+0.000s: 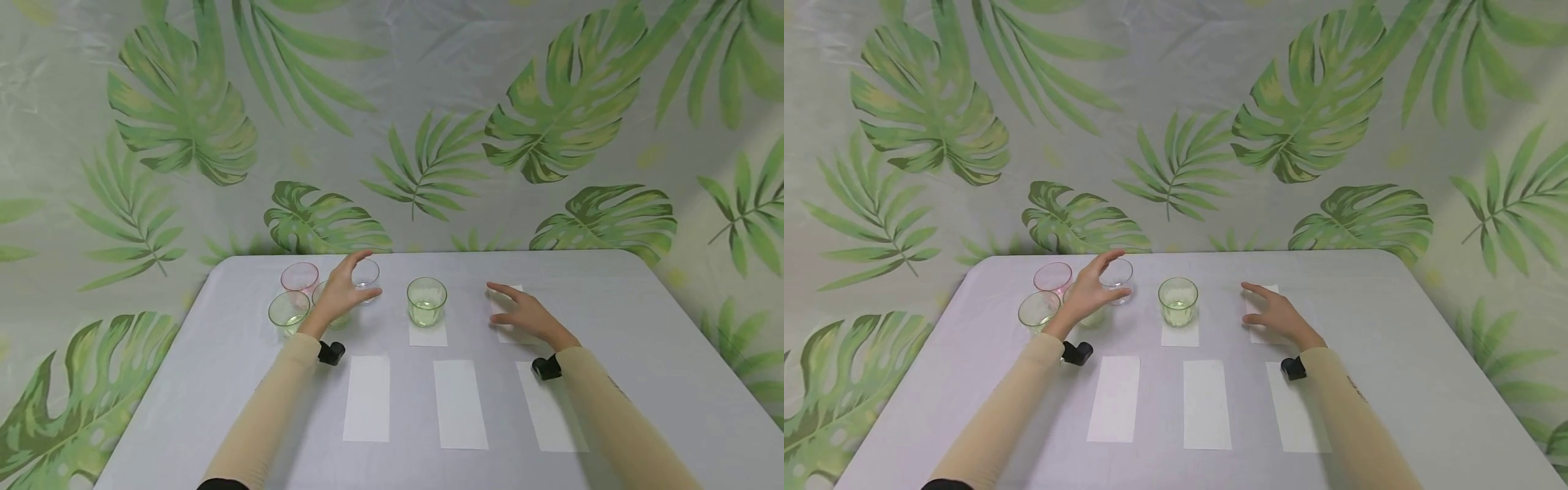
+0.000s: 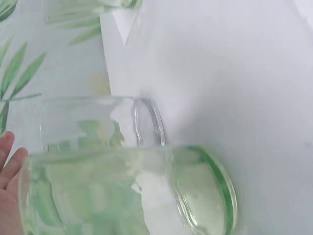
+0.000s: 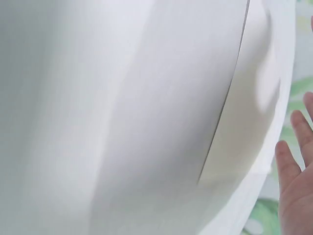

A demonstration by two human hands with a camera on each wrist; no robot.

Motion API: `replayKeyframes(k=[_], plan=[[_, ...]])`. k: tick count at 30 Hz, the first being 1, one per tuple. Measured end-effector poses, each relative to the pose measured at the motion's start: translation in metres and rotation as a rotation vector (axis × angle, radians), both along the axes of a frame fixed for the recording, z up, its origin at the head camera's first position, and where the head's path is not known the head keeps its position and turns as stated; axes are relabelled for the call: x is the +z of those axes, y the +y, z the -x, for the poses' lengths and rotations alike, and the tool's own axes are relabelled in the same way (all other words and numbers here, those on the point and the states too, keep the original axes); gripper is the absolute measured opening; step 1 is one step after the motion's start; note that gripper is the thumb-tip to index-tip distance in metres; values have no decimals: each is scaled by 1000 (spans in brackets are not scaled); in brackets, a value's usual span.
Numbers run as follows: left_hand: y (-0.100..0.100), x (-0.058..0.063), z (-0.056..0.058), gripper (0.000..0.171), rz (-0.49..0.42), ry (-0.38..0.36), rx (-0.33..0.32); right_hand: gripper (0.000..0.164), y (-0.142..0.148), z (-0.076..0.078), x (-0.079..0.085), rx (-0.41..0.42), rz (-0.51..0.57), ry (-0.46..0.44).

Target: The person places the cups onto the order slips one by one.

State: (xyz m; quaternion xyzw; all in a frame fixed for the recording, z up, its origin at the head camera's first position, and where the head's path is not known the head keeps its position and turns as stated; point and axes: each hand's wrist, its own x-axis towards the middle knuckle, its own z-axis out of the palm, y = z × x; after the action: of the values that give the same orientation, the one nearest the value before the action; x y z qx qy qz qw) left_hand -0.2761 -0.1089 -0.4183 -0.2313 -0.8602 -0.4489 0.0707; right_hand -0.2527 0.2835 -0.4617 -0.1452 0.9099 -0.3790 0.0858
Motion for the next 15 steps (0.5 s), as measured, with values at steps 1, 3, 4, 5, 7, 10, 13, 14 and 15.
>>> replayKeyframes(k=[1,3,4,5,7,10,13,14,15], plan=[[-2,0,2,76,13,-21,13,72,5,-1,0,-5,-10,2],[-5,0,5,77,29,-61,28,72,13,-3,0,-9,-21,9],[-7,0,6,77,37,-75,32,73,17,-4,0,-9,-28,13],[-8,-1,7,77,45,-89,35,73,21,-4,0,-10,-33,16],[-10,-2,10,78,65,-111,35,74,27,-6,0,-13,-42,25],[-13,-4,12,78,88,-134,38,75,36,-7,-3,-22,-51,32],[-14,-4,14,78,112,-140,43,75,41,-9,-4,-32,-51,24],[-14,-4,14,78,117,-140,46,76,42,-10,-4,-32,-51,21],[-14,-4,15,78,124,-138,48,77,44,-10,-4,-35,-51,16]])
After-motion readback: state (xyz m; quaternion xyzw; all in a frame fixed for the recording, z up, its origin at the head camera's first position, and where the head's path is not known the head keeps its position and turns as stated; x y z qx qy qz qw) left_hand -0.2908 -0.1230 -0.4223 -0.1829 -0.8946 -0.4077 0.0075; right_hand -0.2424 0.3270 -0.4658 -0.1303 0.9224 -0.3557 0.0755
